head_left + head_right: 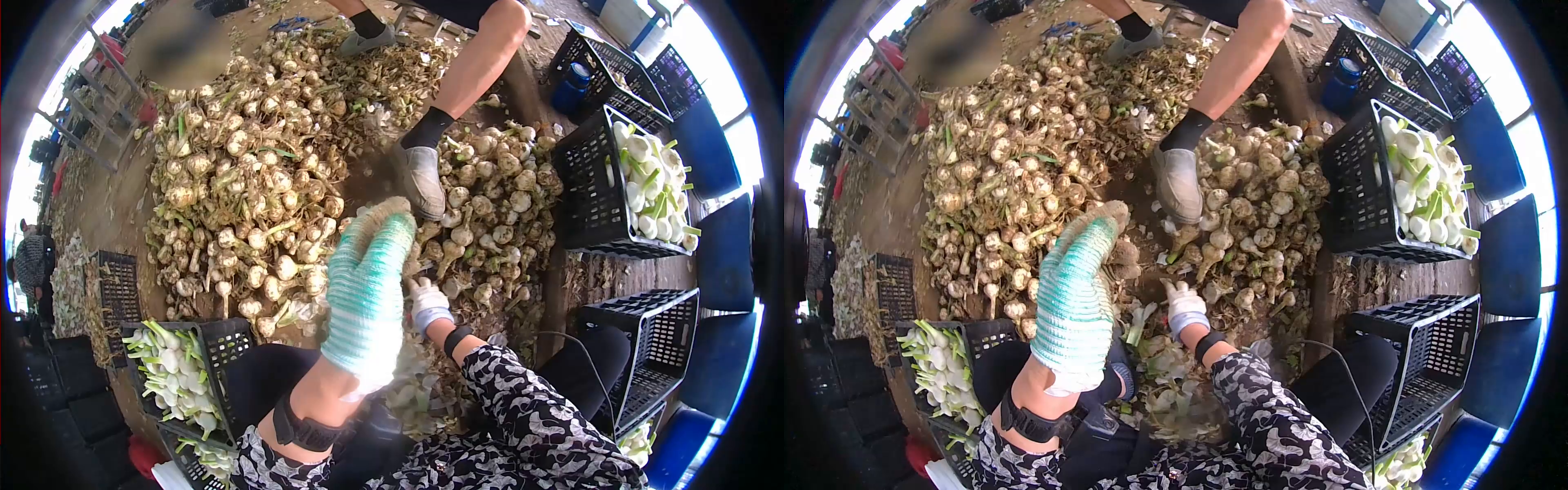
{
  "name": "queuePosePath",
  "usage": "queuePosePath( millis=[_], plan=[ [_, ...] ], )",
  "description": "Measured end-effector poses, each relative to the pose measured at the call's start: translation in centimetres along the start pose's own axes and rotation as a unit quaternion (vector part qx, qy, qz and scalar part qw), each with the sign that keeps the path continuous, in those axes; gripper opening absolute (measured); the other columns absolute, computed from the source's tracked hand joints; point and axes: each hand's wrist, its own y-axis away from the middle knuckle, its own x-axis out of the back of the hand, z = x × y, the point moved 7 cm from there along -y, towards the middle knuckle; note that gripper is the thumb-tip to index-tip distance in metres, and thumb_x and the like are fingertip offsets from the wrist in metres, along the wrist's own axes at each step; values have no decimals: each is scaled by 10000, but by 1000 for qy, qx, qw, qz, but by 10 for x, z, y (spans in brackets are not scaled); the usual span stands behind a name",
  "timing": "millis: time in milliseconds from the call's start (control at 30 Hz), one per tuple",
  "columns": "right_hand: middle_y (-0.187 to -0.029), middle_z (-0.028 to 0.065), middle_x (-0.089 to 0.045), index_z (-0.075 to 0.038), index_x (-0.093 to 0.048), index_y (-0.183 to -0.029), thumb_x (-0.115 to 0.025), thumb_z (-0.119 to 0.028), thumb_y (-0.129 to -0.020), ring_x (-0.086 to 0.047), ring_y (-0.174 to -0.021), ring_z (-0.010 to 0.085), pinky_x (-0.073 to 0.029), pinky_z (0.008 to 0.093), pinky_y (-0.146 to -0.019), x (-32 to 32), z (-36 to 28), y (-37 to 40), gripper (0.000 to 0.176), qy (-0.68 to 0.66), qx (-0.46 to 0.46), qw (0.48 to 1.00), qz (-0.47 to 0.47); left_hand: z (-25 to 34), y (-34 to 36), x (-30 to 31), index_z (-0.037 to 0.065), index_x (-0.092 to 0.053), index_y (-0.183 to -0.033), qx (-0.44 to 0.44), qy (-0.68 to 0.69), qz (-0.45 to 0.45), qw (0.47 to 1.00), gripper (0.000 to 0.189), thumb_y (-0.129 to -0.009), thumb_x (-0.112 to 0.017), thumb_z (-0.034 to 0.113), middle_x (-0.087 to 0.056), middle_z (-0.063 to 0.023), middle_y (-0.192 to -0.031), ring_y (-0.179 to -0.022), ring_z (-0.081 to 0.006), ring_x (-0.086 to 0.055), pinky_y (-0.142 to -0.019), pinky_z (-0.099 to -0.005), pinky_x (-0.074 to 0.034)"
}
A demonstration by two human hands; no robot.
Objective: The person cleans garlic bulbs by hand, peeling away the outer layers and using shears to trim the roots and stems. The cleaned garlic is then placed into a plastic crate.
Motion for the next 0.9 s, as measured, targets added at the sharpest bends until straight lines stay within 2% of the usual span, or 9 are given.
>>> queuePosePath(
  millis=[33, 100, 233, 367, 500, 700, 767, 833, 900],
  plan=[
    [-1191, 109, -465, -185, -442, -1260, -704, -87, -627, -516, -1053, 302, -466, 385, -851, -3, 7, -1, 692, -6, -39, 999, -38, 0, 1, 1, 28, -571, -1077, 0, -6, -1, 1000, 244, -873, -546, 161, -565, 10, -952, -835, -60, -492, -770, -202, -403],
    [-1062, 118, -549, -158, -554, -1115, -533, -132, -803, -584, -952, 293, -491, 381, -774, 1, 13, 0, 314, -5, -19, 1000, 8, -1, 1, 5, 28, -568, -1081, -24, -29, -8, 999, 248, -875, -543, 162, -566, 7, -953, -833, -61, -493, -769, -202, -404],
    [-1050, 132, -626, -158, -559, -1184, -559, -257, -808, -622, -893, 232, -483, 309, -750, 6, 25, -1, 389, -257, -95, 956, -104, 6, 2, 1, 29, -559, -1095, -10, -44, -13, 999, 257, -876, -541, 162, -570, 2, -941, -807, -53, -498, -743, -198, -410],
    [-987, 43, -619, 11, -476, -1233, -582, -513, -793, -546, -776, 89, -437, 245, -718, 112, 8, 58, 692, -656, 117, 730, -151, 1, 2, 3, 32, -557, -1094, 0, 0, -9, 1000, 256, -870, -557, 156, -569, 11, -945, -789, -48, -506, -712, -185, -421],
    [-973, -32, -534, 51, -394, -1273, -551, -718, -683, -458, -800, 51, -379, 198, -732, 233, 6, 141, 982, -595, 264, 758, -51, -22, 3, -7, 78, -605, -1000, 4, -41, -70, 997, 158, -848, -579, 116, -585, 29, -812, -635, -52, -508, -581, -170, -425],
    [-1092, -7, -510, 15, -305, -1331, -577, -723, -630, -448, -975, 74, -356, 230, -859, 247, 25, 186, 1053, -721, 245, 647, -26, -84, 43, -64, 53, -447, -1232, 279, 57, -273, 919, 363, -892, -500, 169, -605, -108, -998, -824, -252, -626, -695, -390, -529],
    [-1174, 23, -485, 11, -276, -1346, -596, -697, -646, -447, -1048, 108, -342, 260, -923, 242, 30, 180, 1046, -728, 261, 634, -13, -78, 55, -81, 53, -457, -1224, 247, 62, -300, 919, 351, -893, -500, 162, -585, -113, -1059, -895, -246, -609, -754, -416, -522],
    [-1258, 58, -438, 0, -305, -1341, -614, -595, -733, -423, -1123, 146, -351, 286, -943, 253, 35, 175, 905, -685, 276, 672, 46, -74, 56, -87, 51, -461, -1220, 235, 61, -305, 921, 352, -888, -510, 159, -581, -109, -1067, -927, -239, -598, -775, -423, -515],
    [-1230, 99, -491, 19, -391, -1291, -505, -189, -896, -463, -1105, 174, -345, 280, -954, 263, 36, 177, 462, -648, 286, 703, 70, -77, 54, -88, 49, -466, -1216, 222, 67, -307, 923, 353, -883, -520, 155, -578, -104, -1075, -959, -232, -587, -797, -429, -509]
  ],
)
